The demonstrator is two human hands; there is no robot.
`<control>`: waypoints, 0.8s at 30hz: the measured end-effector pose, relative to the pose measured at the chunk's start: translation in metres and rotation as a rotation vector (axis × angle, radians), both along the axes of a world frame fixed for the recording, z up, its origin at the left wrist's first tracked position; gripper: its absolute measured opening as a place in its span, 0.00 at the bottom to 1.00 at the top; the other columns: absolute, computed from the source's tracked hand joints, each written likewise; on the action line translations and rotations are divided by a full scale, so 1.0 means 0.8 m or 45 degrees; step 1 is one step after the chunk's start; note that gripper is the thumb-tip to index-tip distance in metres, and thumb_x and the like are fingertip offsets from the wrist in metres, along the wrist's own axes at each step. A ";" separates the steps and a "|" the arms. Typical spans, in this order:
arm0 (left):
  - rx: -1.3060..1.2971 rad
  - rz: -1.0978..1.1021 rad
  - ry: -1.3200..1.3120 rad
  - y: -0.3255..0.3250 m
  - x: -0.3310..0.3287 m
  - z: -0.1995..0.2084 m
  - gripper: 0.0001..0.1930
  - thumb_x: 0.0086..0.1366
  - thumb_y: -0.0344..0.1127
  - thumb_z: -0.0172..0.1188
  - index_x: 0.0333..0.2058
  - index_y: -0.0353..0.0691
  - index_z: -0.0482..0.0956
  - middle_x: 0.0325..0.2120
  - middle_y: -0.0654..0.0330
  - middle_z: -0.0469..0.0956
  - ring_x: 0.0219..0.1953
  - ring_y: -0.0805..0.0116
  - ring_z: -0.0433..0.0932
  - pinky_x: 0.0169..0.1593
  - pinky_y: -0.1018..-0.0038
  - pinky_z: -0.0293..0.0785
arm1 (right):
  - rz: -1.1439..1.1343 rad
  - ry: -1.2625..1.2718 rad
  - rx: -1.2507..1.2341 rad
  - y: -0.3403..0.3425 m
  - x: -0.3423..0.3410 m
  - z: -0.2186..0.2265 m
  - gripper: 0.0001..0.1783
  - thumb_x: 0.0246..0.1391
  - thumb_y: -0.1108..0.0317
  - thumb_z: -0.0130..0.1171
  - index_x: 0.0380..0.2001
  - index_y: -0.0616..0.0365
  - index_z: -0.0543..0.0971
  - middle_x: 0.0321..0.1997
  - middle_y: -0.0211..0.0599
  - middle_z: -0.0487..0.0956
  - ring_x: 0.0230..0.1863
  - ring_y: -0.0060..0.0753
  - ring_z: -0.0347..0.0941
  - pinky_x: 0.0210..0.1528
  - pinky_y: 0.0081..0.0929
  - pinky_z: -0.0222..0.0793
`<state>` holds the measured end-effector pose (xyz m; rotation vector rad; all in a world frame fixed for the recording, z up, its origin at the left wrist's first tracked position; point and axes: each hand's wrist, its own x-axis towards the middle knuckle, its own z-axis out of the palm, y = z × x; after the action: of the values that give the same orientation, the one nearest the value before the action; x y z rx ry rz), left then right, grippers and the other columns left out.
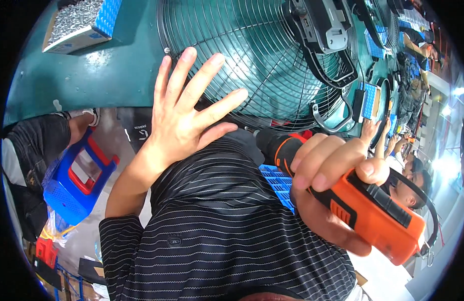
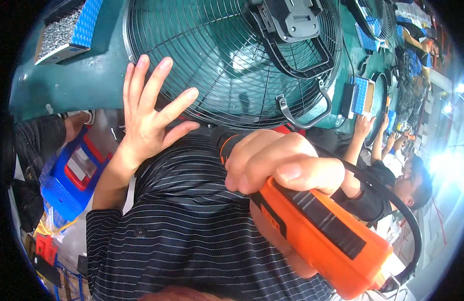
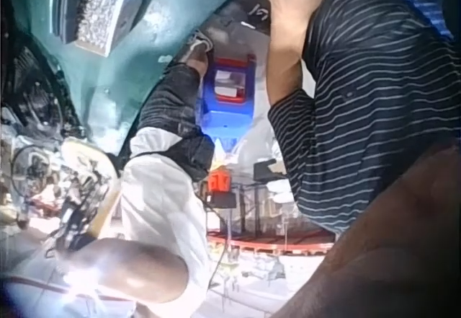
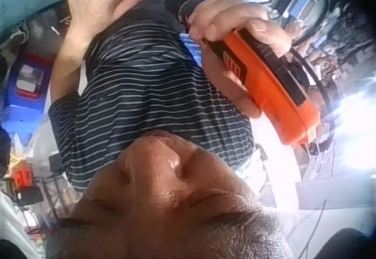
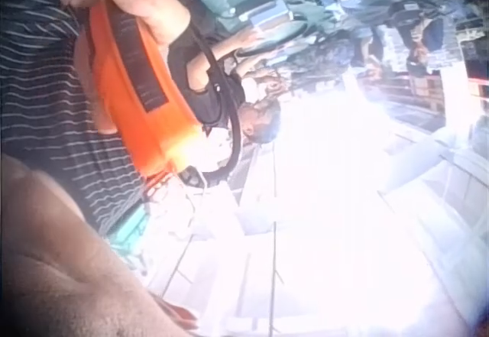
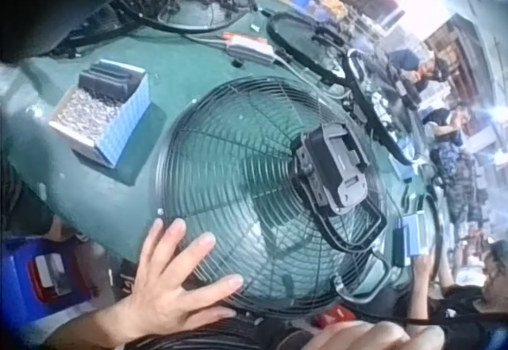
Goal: Assembling the outer grilles and components of industrial fans.
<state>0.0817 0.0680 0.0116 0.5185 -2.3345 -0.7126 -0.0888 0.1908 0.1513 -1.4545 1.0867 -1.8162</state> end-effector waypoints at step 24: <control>0.025 -0.021 0.024 -0.001 0.001 0.006 0.38 0.49 0.53 0.78 0.62 0.68 0.81 0.75 0.55 0.62 0.79 0.43 0.53 0.77 0.37 0.46 | 0.074 -0.042 -0.100 -0.003 -0.006 -0.007 0.36 0.66 0.34 0.57 0.52 0.61 0.73 0.29 0.39 0.79 0.21 0.34 0.76 0.27 0.35 0.75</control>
<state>0.0824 0.0671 0.0164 0.4994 -2.3188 -0.7452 -0.0940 0.1886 0.1456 -1.4803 0.9563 -1.8541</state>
